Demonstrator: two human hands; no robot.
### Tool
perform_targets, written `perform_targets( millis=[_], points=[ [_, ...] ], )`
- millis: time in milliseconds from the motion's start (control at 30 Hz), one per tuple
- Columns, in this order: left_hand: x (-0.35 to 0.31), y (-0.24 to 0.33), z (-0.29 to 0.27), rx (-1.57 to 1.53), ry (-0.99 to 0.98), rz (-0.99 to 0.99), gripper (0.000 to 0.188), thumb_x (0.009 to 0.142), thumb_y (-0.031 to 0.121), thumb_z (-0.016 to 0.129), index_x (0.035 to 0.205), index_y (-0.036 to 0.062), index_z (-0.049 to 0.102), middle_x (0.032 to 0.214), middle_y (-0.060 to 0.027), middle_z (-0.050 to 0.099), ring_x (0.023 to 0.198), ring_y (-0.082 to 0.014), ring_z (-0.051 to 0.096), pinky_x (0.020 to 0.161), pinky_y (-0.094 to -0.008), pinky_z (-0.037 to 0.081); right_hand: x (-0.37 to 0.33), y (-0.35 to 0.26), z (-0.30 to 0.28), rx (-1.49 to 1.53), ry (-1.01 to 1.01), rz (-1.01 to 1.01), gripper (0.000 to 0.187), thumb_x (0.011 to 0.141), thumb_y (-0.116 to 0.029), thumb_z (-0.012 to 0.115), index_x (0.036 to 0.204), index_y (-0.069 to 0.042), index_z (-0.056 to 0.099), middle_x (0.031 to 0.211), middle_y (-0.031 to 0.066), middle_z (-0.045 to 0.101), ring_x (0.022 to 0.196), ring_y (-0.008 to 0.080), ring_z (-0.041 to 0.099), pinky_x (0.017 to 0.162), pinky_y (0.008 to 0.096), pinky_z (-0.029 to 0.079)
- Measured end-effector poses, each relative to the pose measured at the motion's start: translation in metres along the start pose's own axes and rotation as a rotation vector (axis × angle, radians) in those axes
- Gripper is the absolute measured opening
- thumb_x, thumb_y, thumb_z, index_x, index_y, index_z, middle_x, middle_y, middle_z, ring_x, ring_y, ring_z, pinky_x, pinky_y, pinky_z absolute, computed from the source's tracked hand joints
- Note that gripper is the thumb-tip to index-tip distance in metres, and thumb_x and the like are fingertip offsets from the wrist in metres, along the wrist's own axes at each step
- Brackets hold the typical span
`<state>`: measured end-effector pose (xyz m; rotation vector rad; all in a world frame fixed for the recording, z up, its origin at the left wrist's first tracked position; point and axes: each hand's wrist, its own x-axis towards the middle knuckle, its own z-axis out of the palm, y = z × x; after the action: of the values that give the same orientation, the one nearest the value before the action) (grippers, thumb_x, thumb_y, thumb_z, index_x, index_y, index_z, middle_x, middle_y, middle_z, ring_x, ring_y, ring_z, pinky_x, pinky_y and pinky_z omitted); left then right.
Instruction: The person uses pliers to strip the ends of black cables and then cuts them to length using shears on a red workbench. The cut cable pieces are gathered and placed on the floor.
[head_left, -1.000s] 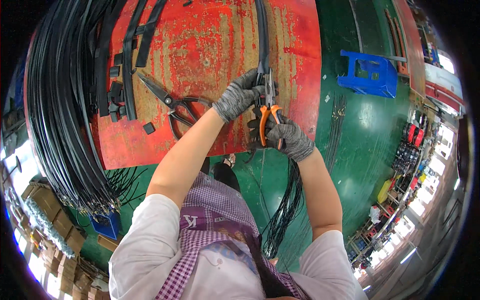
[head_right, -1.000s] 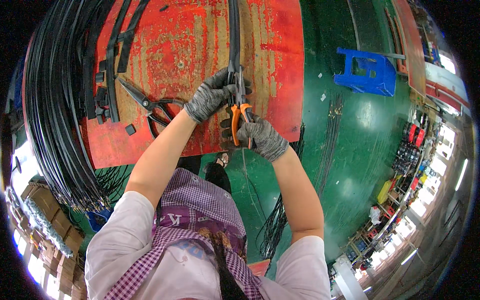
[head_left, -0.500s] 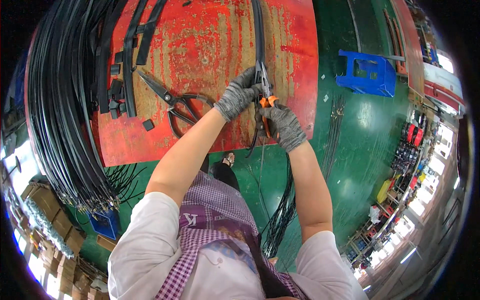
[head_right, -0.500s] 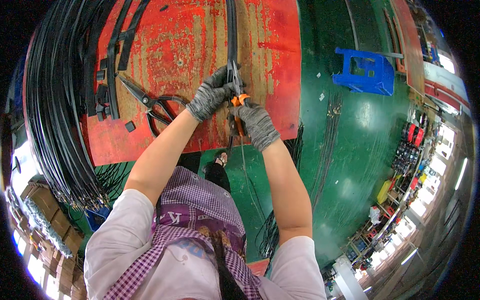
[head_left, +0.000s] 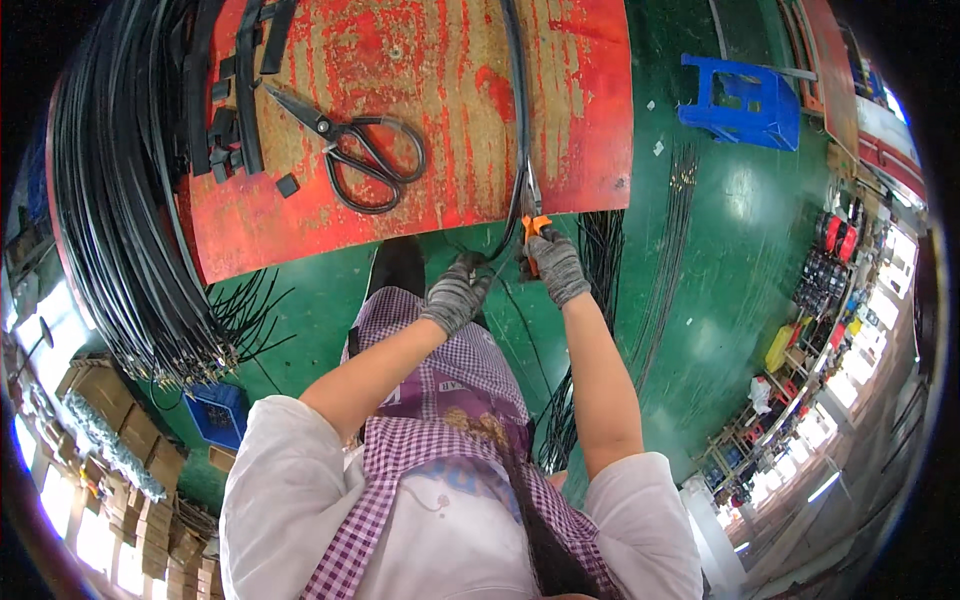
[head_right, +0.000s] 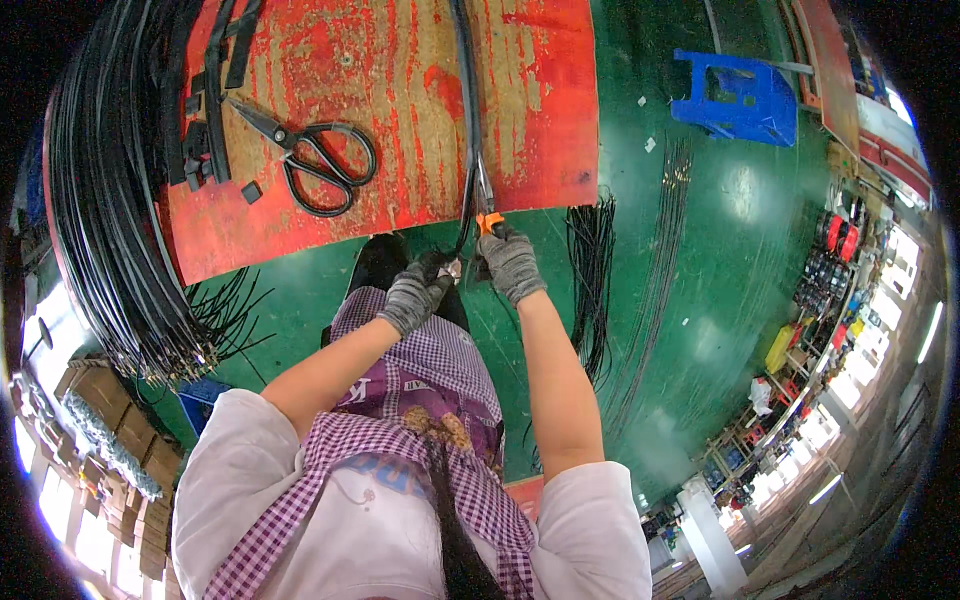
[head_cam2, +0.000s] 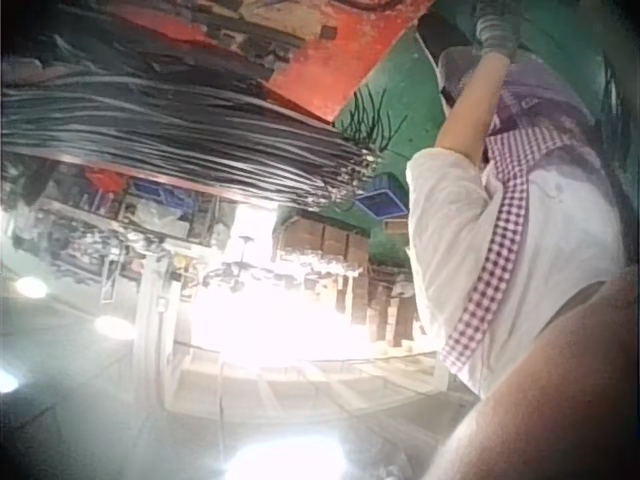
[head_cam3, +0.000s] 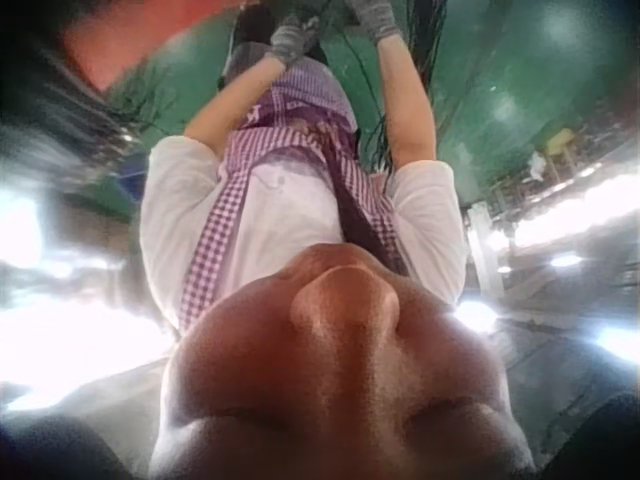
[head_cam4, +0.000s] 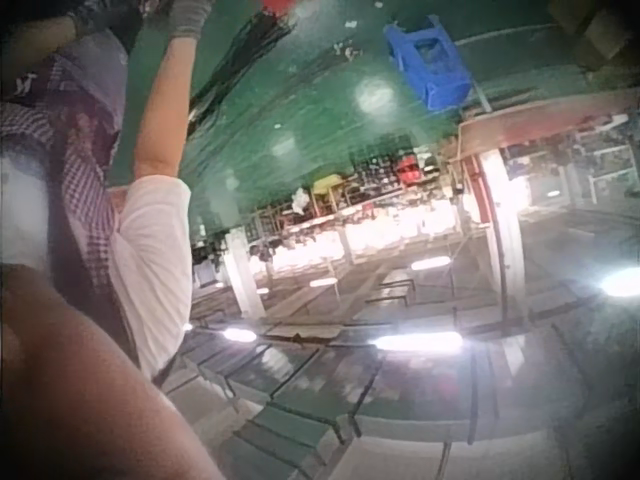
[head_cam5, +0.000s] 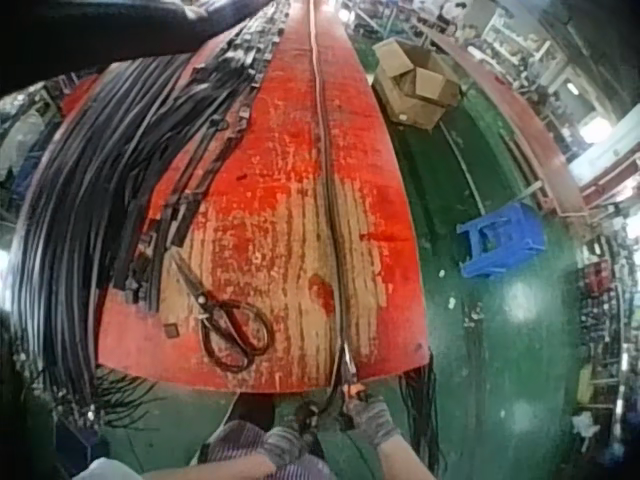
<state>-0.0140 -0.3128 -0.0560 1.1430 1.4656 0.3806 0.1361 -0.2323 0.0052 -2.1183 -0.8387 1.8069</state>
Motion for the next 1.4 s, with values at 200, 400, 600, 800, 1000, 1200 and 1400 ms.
perform_targets(
  millis=[200, 400, 600, 800, 1000, 1200, 1400],
  points=[
    [0.012, -0.006, 0.032, 0.345, 0.198, 0.017, 0.043, 0.069, 0.028, 0.053, 0.106, 0.0077, 0.044, 0.109, -0.0162, 0.046, 0.100, -0.0292, 0.044, 0.081, -0.0353, 0.037, 0.036, 0.017, -0.012, -0.647, 0.118, -0.428, 0.019, 0.072, -0.018, 0.045, 0.066, -0.002, 0.052, 0.057, 0.0125, 0.053, 0.050, 0.0226, 0.053, 0.046, 0.0335, 0.041],
    [0.039, 0.017, 0.031, 0.047, -0.014, 0.103, 0.049, 0.069, 0.029, 0.055, 0.111, 0.0071, 0.042, 0.112, -0.0141, 0.045, 0.101, -0.0276, 0.044, 0.084, -0.0334, 0.036, 0.019, -0.001, -0.003, -1.394, 0.232, -0.767, 0.011, 0.067, -0.013, 0.048, 0.064, -0.005, 0.053, 0.057, 0.0127, 0.054, 0.053, 0.0266, 0.054, 0.047, 0.0349, 0.041],
    [0.046, 0.013, 0.047, -0.440, -0.240, 0.206, 0.030, 0.073, 0.022, 0.054, 0.097, 0.0041, 0.051, 0.086, -0.0096, 0.055, 0.078, -0.0200, 0.051, 0.072, -0.0288, 0.040, -0.002, 0.003, 0.002, -0.227, 0.156, -0.136, 0.020, 0.072, -0.020, 0.046, 0.067, -0.003, 0.055, 0.050, 0.0072, 0.048, 0.051, 0.0168, 0.050, 0.048, 0.0323, 0.039],
    [0.009, 0.006, 0.058, -0.241, -0.121, -0.039, 0.023, 0.076, 0.020, 0.054, 0.090, 0.0025, 0.052, 0.067, -0.0036, 0.051, 0.057, -0.0120, 0.045, 0.055, -0.0290, 0.041, 0.022, 0.081, -0.026, -0.819, 0.093, -0.452, 0.026, 0.073, -0.024, 0.044, 0.074, 0.000, 0.054, 0.066, 0.0173, 0.055, 0.063, 0.0310, 0.054, 0.055, 0.0354, 0.041],
    [0.026, 0.008, 0.061, -0.591, -0.164, -0.090, 0.017, 0.079, 0.018, 0.050, 0.086, 0.0023, 0.052, 0.067, -0.0032, 0.052, 0.056, -0.0113, 0.047, 0.052, -0.0271, 0.042, 0.013, 0.028, -0.007, -0.756, 0.203, -0.358, 0.024, 0.072, -0.022, 0.042, 0.074, -0.002, 0.055, 0.070, 0.0193, 0.056, 0.069, 0.0327, 0.054, 0.061, 0.0379, 0.042],
    [0.037, -0.024, 0.089, -0.872, -0.115, 0.095, 0.017, 0.077, 0.013, 0.048, 0.091, 0.0039, 0.051, 0.085, -0.0053, 0.054, 0.071, -0.0132, 0.050, 0.063, -0.0256, 0.042, 0.057, 0.058, -0.010, -1.093, 0.219, -0.544, 0.025, 0.073, -0.021, 0.039, 0.075, -0.004, 0.057, 0.074, 0.0212, 0.056, 0.073, 0.0309, 0.056, 0.064, 0.0382, 0.044],
    [-0.017, -0.044, 0.138, -0.757, -0.432, -0.130, 0.019, 0.079, 0.022, 0.046, 0.081, 0.0061, 0.057, 0.071, -0.0035, 0.056, 0.059, -0.0149, 0.053, 0.057, -0.0293, 0.045, 0.082, 0.069, -0.007, -0.415, 0.024, -0.674, 0.026, 0.073, -0.026, 0.043, 0.058, -0.006, 0.050, 0.046, 0.0073, 0.047, 0.037, 0.0204, 0.046, 0.035, 0.0337, 0.036]
  ],
)
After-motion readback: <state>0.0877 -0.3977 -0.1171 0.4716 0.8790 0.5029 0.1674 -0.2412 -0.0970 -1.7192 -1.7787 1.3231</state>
